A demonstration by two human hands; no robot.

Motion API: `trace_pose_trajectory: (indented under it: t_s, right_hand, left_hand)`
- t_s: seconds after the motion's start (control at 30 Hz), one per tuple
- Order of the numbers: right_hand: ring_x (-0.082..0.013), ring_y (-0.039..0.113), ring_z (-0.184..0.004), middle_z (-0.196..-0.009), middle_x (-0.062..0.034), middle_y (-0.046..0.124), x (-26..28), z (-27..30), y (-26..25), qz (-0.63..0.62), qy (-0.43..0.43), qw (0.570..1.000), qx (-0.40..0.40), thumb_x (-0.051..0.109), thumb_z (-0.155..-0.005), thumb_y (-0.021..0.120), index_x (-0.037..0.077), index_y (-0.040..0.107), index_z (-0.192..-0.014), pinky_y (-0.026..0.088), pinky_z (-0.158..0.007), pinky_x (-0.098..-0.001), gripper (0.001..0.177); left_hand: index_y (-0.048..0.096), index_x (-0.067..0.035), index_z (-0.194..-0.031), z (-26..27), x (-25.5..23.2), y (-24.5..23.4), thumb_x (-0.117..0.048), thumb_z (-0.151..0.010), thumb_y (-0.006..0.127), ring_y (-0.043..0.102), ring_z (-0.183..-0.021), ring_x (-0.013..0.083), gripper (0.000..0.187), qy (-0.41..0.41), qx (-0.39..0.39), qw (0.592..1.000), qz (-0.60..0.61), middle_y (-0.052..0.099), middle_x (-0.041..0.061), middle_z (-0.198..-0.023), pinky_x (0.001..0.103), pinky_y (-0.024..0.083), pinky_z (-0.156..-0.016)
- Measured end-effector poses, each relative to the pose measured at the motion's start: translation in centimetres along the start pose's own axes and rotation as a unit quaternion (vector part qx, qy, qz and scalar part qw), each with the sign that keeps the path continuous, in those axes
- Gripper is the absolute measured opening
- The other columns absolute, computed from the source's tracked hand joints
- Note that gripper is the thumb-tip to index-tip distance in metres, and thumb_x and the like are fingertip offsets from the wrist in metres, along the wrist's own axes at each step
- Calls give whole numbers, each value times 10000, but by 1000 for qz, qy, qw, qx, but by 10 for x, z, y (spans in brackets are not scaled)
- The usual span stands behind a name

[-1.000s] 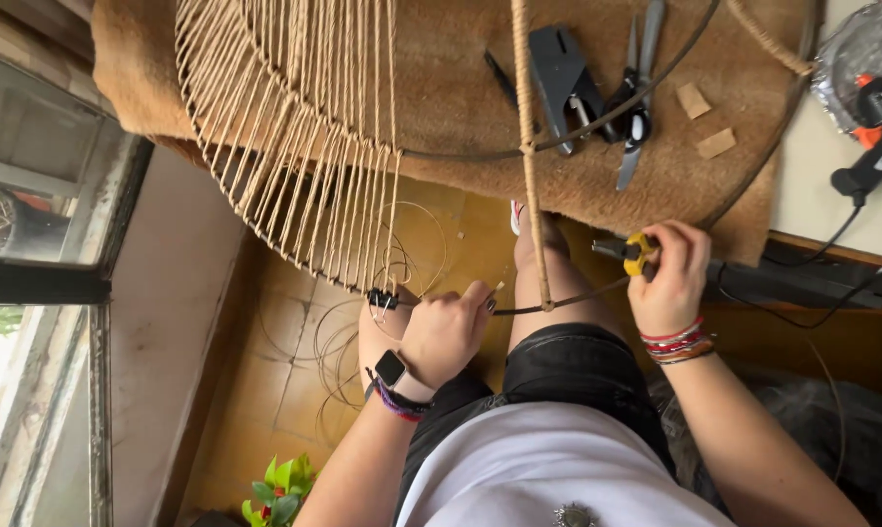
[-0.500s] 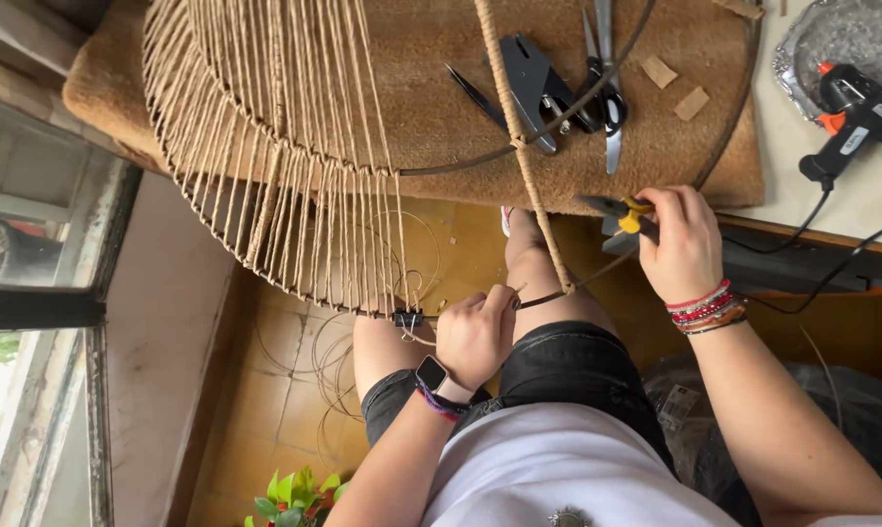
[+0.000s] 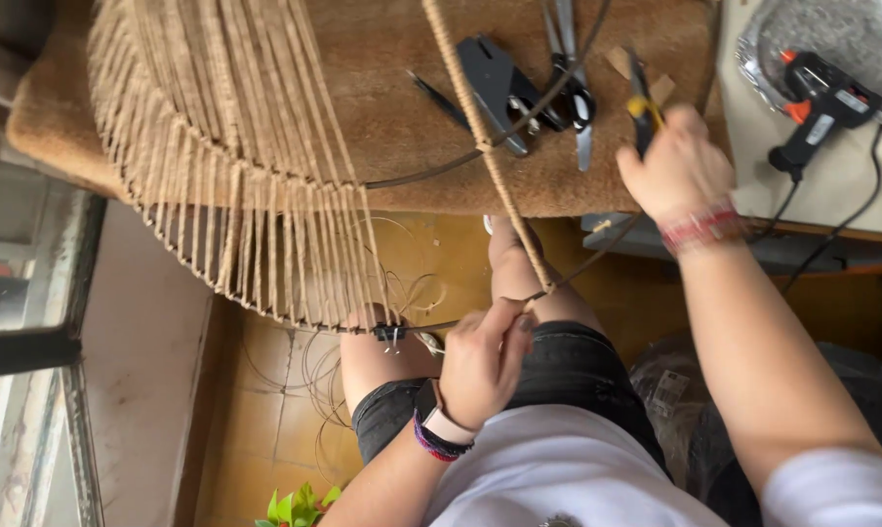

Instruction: Weaving twine onto a metal frame and securing it using a glue gun, stapler, and cutting tools.

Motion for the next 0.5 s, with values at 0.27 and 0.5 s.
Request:
trace_pose_trajectory:
  t_s: [0.27,0.5]
  right_hand:
    - [-411,610,-1036,-1167,-240,563,-19,6,-20,-16,-163,954,-253,256,-995,704,-1,665,-1267,552,-732,-532,376]
    - [-473,587,-955,-1104,-238,552,-188,0,-3,-19,85,941,-327,240,-875,928,14,499,-1171,501,-764,-557,568]
  left_hand:
    - [623,-152,-1119,-23,1,22,-227,-1082,426,552,-554,118,214,-159,80,967,185,592,-60,-645,287,474,-621]
    - [493,-111,-1287,-23,9,53,-212,-1085,404,557,-621,139,243,-168,129,948,239,638,-17,-714,291,490,-688]
Point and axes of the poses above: each hand's wrist, its own z-axis away from the middle knuckle, its own y-axis out of the palm, x = y × z, the point moved 6 cm from there along -z, towards the middle knuckle
